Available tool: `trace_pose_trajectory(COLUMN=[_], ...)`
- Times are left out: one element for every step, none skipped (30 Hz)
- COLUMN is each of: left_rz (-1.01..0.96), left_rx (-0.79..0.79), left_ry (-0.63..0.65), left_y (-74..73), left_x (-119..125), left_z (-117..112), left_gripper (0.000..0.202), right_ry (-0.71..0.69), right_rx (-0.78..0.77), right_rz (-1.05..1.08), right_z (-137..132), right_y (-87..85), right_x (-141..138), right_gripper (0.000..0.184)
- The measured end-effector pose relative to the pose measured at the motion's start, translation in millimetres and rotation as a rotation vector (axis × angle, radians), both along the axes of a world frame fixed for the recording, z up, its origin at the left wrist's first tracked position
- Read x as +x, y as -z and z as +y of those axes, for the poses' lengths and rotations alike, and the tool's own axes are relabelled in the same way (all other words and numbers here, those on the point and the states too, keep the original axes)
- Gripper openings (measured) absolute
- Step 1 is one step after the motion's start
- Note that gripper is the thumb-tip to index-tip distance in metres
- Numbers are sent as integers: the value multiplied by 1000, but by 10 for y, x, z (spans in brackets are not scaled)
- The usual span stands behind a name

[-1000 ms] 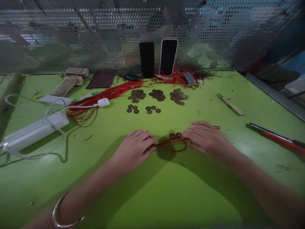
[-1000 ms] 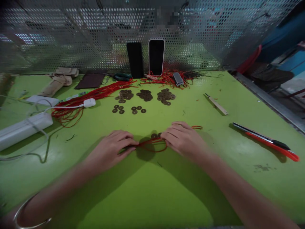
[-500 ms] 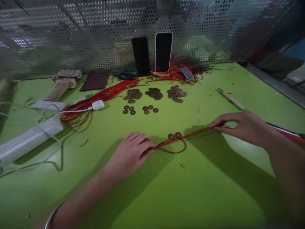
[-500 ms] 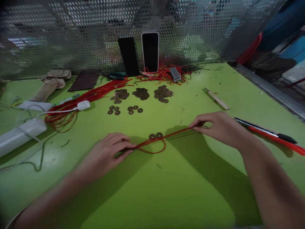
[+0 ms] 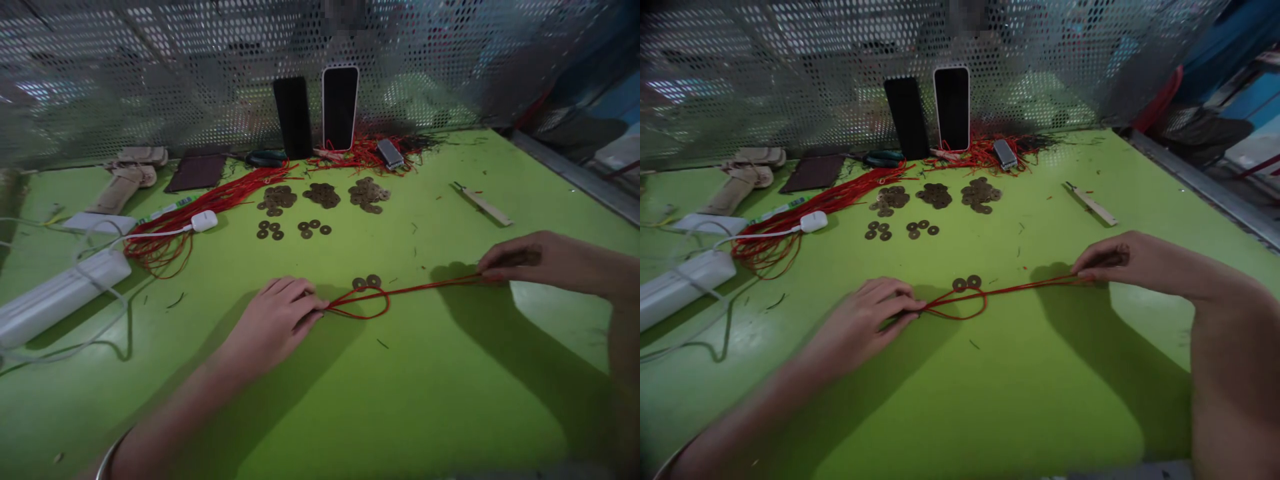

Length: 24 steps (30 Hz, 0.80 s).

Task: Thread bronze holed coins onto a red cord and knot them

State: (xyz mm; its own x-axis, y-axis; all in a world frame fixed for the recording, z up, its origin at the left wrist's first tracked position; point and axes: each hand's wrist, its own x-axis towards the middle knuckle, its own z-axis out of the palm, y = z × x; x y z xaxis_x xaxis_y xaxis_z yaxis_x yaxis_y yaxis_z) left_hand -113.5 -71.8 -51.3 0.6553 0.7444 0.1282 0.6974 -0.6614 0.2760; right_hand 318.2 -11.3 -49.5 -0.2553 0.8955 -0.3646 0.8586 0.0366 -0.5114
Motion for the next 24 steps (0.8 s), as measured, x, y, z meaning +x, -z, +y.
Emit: trace_pose_trajectory(left_rz=[8,16,24,30,35,40,43,45,46,46,47,49,50,50,49,45,41,36,31,26,23,20,19,19], left_rx=[-9,-19,-30,-37,-43,-51,-61,-74,-87,-102,-118,-132,-145,-157,-167,-175,-182,-185,-187,-187,-186,-184,-182,-181], left_ry=[6,10,12,12,13,15,19,26,35,45,55,64,68,69,67,65,63,62,64,68,69,69,69,70], left_y=[-4,-8,-12,-17,-23,-29,-37,-45,-55,-64,-74,-82,-88,-93,-96,-97,-98,-99,-100,-101,-103,-105,-106,-105], left_x=[-3,-6,-10,-14,-19,-24,-31,-40,-52,-66,-82,-100,-117,-133,-147,-157,-163,-166,-165,-163,-159,-156,-155,-157], left_z=[3,4,5,5,4,5,7,11,18,28,38,50,60,70,77,83,87,89,90,90,91,91,90,90], left_gripper=[22,22,22,22,23,23,24,25,25,25,24,24,23,22,21,21,21,20,20,20,20,21,21,22], right_ry=[20,49,81,106,113,107,87,39,-38,-130,-211,-283,-335,-381,-407,-416,-416,-407,-399,-394,-398,-409,-421,-424], right_rx=[34,94,169,248,322,391,457,513,548,538,527,520,531,527,520,515,509,506,506,509,514,522,536,555], right_rz=[-65,-141,-214,-269,-298,-279,-225,-170,-105,-53,-4,24,49,70,75,74,66,53,39,24,7,-14,-38,-64], right_z=[-3,-9,-17,-28,-42,-58,-75,-93,-110,-126,-140,-153,-164,-173,-180,-187,-192,-198,-204,-209,-212,-211,-202,-185], right_y=[0,-6,-19,-37,-56,-74,-86,-89,-82,-64,-38,-6,29,62,91,114,130,141,147,151,154,160,167,177], right_x=[7,-7,-43,-103,-185,-286,-402,-528,-656,-782,-898,-1001,-1088,-1157,-1211,-1250,-1277,-1297,-1312,-1324,-1334,-1340,-1338,-1325], right_gripper=[25,26,27,27,26,24,22,20,20,21,22,21,20,19,18,18,17,17,17,18,18,20,21,23])
